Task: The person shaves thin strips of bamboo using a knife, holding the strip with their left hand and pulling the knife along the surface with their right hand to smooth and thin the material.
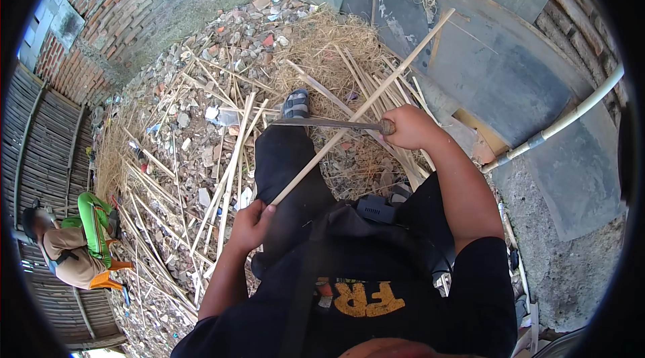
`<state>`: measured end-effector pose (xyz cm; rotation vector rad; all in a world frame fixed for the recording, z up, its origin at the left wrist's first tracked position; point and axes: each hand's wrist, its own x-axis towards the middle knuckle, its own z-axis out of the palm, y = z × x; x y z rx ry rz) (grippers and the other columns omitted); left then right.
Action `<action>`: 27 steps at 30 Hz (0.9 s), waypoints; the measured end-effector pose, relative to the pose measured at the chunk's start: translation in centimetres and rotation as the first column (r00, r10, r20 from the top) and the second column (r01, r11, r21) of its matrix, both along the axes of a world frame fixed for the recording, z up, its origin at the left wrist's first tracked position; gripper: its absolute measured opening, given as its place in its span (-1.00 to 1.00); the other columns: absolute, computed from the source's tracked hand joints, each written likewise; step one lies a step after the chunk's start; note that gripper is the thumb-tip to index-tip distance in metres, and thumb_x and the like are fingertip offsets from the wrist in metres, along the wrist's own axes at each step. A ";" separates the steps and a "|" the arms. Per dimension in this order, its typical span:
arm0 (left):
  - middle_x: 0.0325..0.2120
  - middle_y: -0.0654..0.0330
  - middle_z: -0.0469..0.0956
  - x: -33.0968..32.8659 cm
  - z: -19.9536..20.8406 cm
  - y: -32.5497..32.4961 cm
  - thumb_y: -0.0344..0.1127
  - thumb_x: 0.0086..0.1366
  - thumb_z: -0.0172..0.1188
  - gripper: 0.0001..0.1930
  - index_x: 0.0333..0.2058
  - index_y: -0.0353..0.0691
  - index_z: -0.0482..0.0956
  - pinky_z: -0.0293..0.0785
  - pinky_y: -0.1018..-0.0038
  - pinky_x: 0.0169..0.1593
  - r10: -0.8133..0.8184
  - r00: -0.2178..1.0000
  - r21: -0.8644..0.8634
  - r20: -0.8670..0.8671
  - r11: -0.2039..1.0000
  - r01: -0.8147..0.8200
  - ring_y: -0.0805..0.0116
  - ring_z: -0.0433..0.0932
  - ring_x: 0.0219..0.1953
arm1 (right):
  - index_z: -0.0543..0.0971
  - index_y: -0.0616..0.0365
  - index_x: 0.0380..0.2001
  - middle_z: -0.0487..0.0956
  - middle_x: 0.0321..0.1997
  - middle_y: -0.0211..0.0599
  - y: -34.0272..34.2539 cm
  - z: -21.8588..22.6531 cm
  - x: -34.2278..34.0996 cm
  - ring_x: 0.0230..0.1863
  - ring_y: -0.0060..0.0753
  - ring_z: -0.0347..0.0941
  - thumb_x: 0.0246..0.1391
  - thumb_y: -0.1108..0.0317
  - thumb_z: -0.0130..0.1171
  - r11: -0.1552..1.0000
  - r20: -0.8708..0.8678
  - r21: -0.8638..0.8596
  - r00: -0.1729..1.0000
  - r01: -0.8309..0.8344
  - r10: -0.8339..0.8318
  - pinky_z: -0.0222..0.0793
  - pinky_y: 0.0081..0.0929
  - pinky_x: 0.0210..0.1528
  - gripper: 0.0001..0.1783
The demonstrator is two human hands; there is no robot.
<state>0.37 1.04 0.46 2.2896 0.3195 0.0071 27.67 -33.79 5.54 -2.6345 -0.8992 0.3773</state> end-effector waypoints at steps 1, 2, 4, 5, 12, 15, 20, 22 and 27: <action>-0.73 0.17 0.38 -0.1 -0.1 0.1 -0.08 0.41 0.19 -0.59 -0.50 -0.30 0.46 0.28 0.37 -0.50 -0.004 1.000 0.003 -0.005 1.000 0.004 0.45 0.32 -0.62 | 0.66 0.09 -0.35 0.61 -0.45 -0.08 0.0 -0.1 -0.1 -0.30 0.04 0.57 -0.08 0.12 0.41 0.999 0.026 0.034 1.000 -0.005 0.004 0.45 -0.08 -0.25 -0.69; -0.73 0.17 0.39 -0.1 -0.3 0.2 -0.09 0.41 0.19 -0.59 -0.50 -0.30 0.46 0.27 0.37 -0.50 0.002 1.000 -0.004 -0.010 1.000 -0.002 0.46 0.31 -0.62 | 0.64 0.13 -0.42 0.58 -0.51 -0.06 0.0 -0.2 -0.3 -0.37 0.05 0.56 -0.09 0.15 0.42 0.998 0.053 0.067 0.999 -0.009 0.005 0.42 -0.10 -0.29 -0.71; -0.73 0.17 0.39 0.0 -0.3 0.3 -0.09 0.41 0.19 -0.59 -0.51 -0.30 0.45 0.27 0.37 -0.50 0.001 1.000 -0.007 -0.018 1.000 -0.001 0.47 0.31 -0.62 | 0.64 0.13 -0.42 0.58 -0.50 -0.05 0.1 0.2 -0.4 -0.36 0.06 0.56 -0.09 0.14 0.42 0.998 0.048 0.060 0.999 -0.007 0.004 0.42 -0.10 -0.29 -0.70; -0.74 0.17 0.38 0.1 -0.1 0.1 -0.10 0.41 0.19 -0.59 -0.51 -0.30 0.45 0.26 0.37 -0.51 0.000 1.000 -0.008 -0.010 1.000 0.000 0.47 0.31 -0.63 | 0.64 0.14 -0.42 0.58 -0.49 -0.04 0.1 0.4 -0.5 -0.35 0.06 0.56 -0.09 0.13 0.42 0.999 0.047 0.050 0.999 -0.011 0.008 0.42 -0.09 -0.28 -0.69; -0.77 0.09 0.36 0.0 -1.2 -0.2 -0.12 0.39 0.22 -0.61 -0.53 -0.28 0.46 0.24 0.33 -0.54 -0.006 0.992 0.118 0.126 0.993 -0.008 0.37 0.29 -0.69 | 0.63 0.16 -0.41 0.57 -0.49 -0.05 -1.1 0.9 0.5 -0.36 0.01 0.56 -0.06 0.07 0.42 0.997 -0.030 0.061 0.998 -0.047 0.049 0.43 -0.12 -0.27 -0.64; -0.77 0.05 0.37 0.1 -1.3 -0.7 -0.12 0.38 0.22 -0.61 -0.53 -0.28 0.46 0.25 0.31 -0.54 0.042 0.987 0.063 0.155 0.997 -0.053 0.28 0.32 -0.71 | 0.64 0.15 -0.40 0.58 -0.49 -0.08 -1.3 0.1 1.3 -0.36 -0.01 0.55 -0.07 0.07 0.43 0.987 -0.196 0.158 0.980 0.006 0.026 0.43 -0.13 -0.26 -0.64; -0.78 0.04 0.38 -0.3 0.0 -1.2 -0.11 0.39 0.21 -0.61 -0.53 -0.27 0.46 0.26 0.29 -0.55 0.038 0.994 0.188 0.105 0.980 -0.058 0.26 0.36 -0.72 | 0.70 0.07 -0.36 0.64 -0.42 -0.11 0.5 0.9 -0.6 -0.29 -0.02 0.59 -0.07 0.17 0.38 1.000 -0.011 -0.013 1.000 -0.020 0.020 0.47 -0.14 -0.20 -0.75; -0.78 0.05 0.38 -0.4 -0.2 -1.0 -0.11 0.39 0.21 -0.61 -0.53 -0.27 0.46 0.26 0.29 -0.55 0.034 0.994 0.215 0.104 0.975 -0.056 0.28 0.37 -0.72 | 0.69 0.09 -0.37 0.62 -0.47 -0.12 0.9 1.1 -1.0 -0.33 -0.03 0.58 -0.07 0.19 0.40 1.000 -0.032 0.003 0.999 -0.020 0.020 0.46 -0.14 -0.22 -0.76; -0.78 0.07 0.38 -0.4 -0.9 -1.3 -0.08 0.41 0.21 -0.59 -0.52 -0.27 0.46 0.29 0.30 -0.54 0.048 0.987 0.118 0.156 0.991 -0.067 0.28 0.38 -0.71 | 0.68 0.17 -0.18 0.64 -0.38 -0.03 -3.0 -2.3 4.8 -0.27 -0.08 0.59 -0.08 0.18 0.41 0.929 -0.084 0.272 0.968 0.250 -0.236 0.48 -0.17 -0.14 -0.60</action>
